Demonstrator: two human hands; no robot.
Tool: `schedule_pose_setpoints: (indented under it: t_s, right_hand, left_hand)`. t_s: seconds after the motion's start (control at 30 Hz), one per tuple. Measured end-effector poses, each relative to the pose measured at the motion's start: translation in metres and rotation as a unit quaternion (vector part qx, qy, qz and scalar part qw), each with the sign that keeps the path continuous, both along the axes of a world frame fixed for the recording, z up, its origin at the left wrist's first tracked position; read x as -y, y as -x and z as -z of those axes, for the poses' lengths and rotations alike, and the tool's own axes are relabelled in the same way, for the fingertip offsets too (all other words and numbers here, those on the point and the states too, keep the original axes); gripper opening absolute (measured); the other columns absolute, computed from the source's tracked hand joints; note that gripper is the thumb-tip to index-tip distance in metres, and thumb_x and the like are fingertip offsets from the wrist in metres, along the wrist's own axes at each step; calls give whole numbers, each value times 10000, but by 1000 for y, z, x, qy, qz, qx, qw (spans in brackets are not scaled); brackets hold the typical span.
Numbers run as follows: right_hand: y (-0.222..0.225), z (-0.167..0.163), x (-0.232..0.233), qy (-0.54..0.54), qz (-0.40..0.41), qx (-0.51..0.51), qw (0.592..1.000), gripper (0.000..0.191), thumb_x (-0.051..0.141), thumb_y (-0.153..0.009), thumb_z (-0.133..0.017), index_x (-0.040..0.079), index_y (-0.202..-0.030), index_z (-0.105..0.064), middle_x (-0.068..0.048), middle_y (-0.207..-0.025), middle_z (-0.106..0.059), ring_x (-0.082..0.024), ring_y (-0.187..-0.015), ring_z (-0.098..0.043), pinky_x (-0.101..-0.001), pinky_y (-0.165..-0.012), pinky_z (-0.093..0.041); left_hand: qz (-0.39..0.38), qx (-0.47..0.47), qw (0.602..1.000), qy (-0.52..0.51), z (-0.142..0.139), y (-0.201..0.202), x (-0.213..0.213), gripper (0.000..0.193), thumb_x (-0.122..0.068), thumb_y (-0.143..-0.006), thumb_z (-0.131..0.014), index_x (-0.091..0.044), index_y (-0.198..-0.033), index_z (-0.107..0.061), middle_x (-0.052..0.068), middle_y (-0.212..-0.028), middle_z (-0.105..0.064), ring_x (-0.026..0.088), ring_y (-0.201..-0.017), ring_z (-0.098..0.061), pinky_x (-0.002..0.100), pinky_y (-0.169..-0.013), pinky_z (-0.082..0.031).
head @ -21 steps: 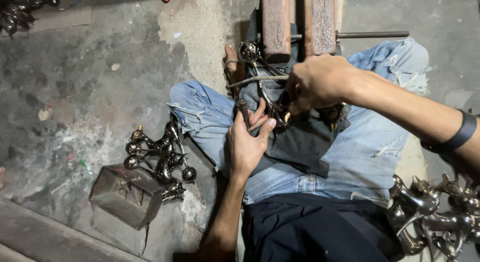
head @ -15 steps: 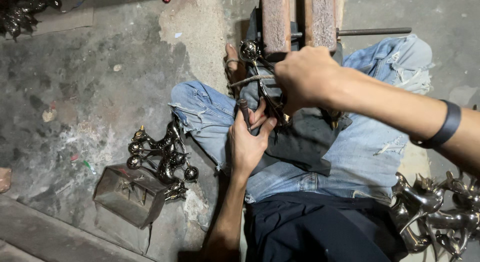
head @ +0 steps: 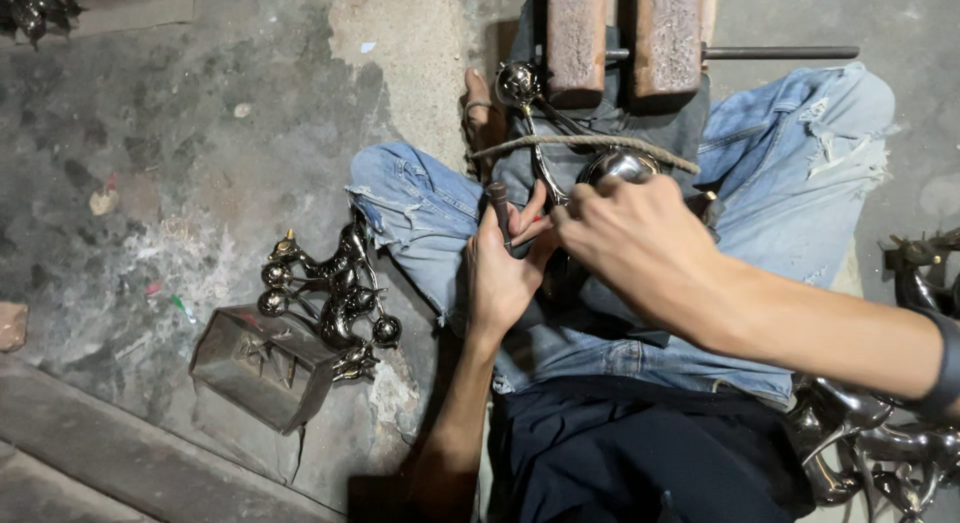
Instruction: The person sits on the floor with a polished metal animal figurine held against a wooden block by a rope. They hold a punch against the figurine's surface and strike it with a wooden mallet, repositioning the punch repeatedly to work different spots on the figurine.
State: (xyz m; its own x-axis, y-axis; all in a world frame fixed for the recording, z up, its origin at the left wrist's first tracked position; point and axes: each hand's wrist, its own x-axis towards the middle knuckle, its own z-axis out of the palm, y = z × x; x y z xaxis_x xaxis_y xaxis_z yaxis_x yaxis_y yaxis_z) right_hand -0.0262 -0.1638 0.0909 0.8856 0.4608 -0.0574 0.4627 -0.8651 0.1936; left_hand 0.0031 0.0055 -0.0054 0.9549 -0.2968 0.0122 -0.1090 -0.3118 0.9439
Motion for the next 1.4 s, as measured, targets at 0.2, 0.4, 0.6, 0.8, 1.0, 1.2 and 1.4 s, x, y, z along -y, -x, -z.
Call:
schedule_pose_setpoints:
  t_s: [0.2, 0.4, 0.6, 0.8, 1.0, 1.2, 1.4]
  right_hand:
    - [0, -2, 14, 7, 17, -120, 993, 192, 235, -805, -695, 69, -902, -694, -175, -1123, -609, -256, -838, -671, -381, -520, -561]
    - [-19, -5, 29, -22, -12, -135, 991, 97, 128, -808, -689, 46, -858, -697, -236, -1523, -498, -333, -954, -721, -422, -639, -623]
    - [-27, -14, 81, -353, 33, -98, 930, 310, 309, -819, -761, 79, -1027, -776, -135, -1029, -764, -259, -774, -743, -386, -655, -611]
    - [-18, -24, 99, -414, 272, -99, 863, 350, 337, -910, -679, 93, -1155, -730, -97, -760, -774, -164, -583, -730, -350, -526, -554]
    - [-29, -46, 101, -81, 320, -206, 921, 377, 346, -930, -754, 287, -1302, -732, -93, -663, -748, -183, -518, -705, -314, -555, -538]
    - [-38, -36, 107, -192, 208, -164, 945, 446, 290, -812, -836, 141, -1226, -760, -134, -671, -746, -228, -563, -733, -344, -600, -584]
    - [-46, -24, 111, -208, 166, -157, 951, 539, 191, -770, -836, 145, -1295, -726, -97, -761, -801, -222, -625, -772, -355, -660, -617]
  left_hand:
    - [3, -30, 996, 87, 1, -2, 4, 269, 23, -900, -683, -14, -995, -433, 146, -1321, -737, 195, -1059, -779, 286, -829, -584]
    - [-21, -22, 999, 35, -4, -1, 2, 312, -38, -869, -776, -5, -953, -477, 147, -1058, -784, 191, -972, -784, 305, -803, -571]
    - [-82, 80, 993, 28, -26, 0, -6, 234, -175, -1020, -675, -8, -1178, -631, 41, -1170, -798, 128, -961, -780, 303, -872, -590]
    - [-72, 156, 983, -69, -34, -6, 24, 309, -230, -950, -732, -66, -1204, -666, 61, -861, -744, 190, -667, -711, 342, -643, -566]
    - [-6, 242, 948, -204, -24, -14, 64, 538, -392, -824, -831, 8, -1057, -557, 138, -903, -752, 358, -924, -681, 496, -884, -451]
    - [13, 216, 956, -198, -20, -23, 69, 580, -342, -767, -861, 11, -1093, -536, 148, -961, -760, 351, -949, -675, 467, -878, -426]
    - [-3, 203, 964, -174, -16, -24, 70, 654, -329, -725, -890, 25, -1134, -521, 144, -950, -719, 322, -921, -675, 450, -885, -428]
